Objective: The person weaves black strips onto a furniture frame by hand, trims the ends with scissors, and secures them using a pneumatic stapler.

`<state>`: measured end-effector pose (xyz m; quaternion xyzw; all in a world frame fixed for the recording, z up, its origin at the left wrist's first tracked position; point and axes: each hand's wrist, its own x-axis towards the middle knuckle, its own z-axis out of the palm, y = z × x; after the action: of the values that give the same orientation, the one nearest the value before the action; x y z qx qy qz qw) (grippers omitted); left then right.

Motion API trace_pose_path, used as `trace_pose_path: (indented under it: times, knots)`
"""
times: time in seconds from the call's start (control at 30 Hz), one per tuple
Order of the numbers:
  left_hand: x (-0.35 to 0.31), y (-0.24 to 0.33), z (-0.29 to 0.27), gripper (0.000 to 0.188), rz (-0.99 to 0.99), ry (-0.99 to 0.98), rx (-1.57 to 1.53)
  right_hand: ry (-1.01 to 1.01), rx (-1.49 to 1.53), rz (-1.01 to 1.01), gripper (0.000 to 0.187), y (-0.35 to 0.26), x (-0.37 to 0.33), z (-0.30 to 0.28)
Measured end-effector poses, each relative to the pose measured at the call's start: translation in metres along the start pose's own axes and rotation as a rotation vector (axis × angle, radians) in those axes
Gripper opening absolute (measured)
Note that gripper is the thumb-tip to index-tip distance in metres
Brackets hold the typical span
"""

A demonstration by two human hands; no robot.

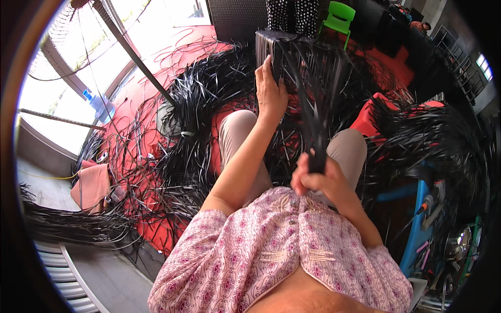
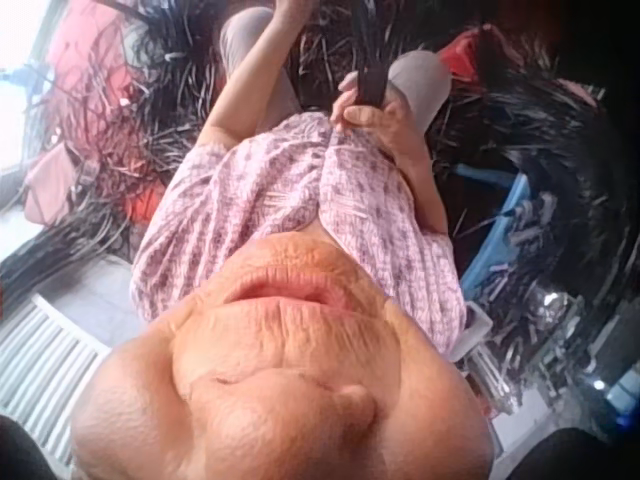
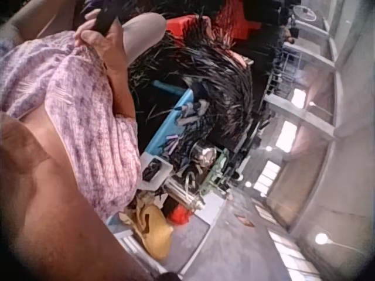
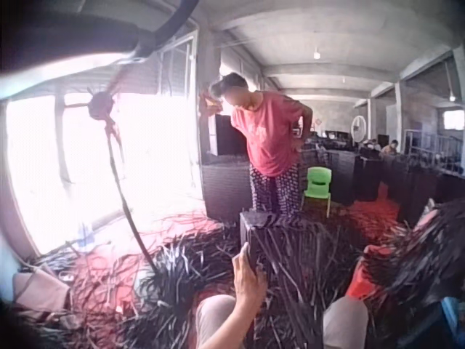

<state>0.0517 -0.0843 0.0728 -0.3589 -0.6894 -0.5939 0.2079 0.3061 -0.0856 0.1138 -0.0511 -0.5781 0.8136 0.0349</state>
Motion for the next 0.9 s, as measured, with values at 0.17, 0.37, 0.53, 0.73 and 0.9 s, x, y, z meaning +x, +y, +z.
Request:
trace_pose_path:
  times: [0.17,0.37,0.53,0.73,0.9]
  knots:
    - [0.010,0.010,-0.002,0.068,0.001,0.023,-0.057,-0.013,-0.121,0.009,0.032,-0.052,-0.097,0.000]
    - [0.002,-0.005,0.005,0.071,-0.046,-0.013,0.010,0.438,-0.256,0.285,0.030,-0.041,-0.186,-0.040]
    - [-0.008,-0.002,-0.004,0.068,0.033,0.004,-0.009,0.684,-0.286,0.883,0.050,0.064,-0.247,-0.103]
    - [-0.028,-0.006,-0.010,0.069,0.103,0.027,0.009,0.518,-0.963,0.809,0.080,0.137,-0.264,-0.140]
    - [-0.040,-0.002,-0.026,0.079,-0.003,-0.111,0.027,0.690,-1.064,0.440,0.090,0.063,-0.210,-0.142]
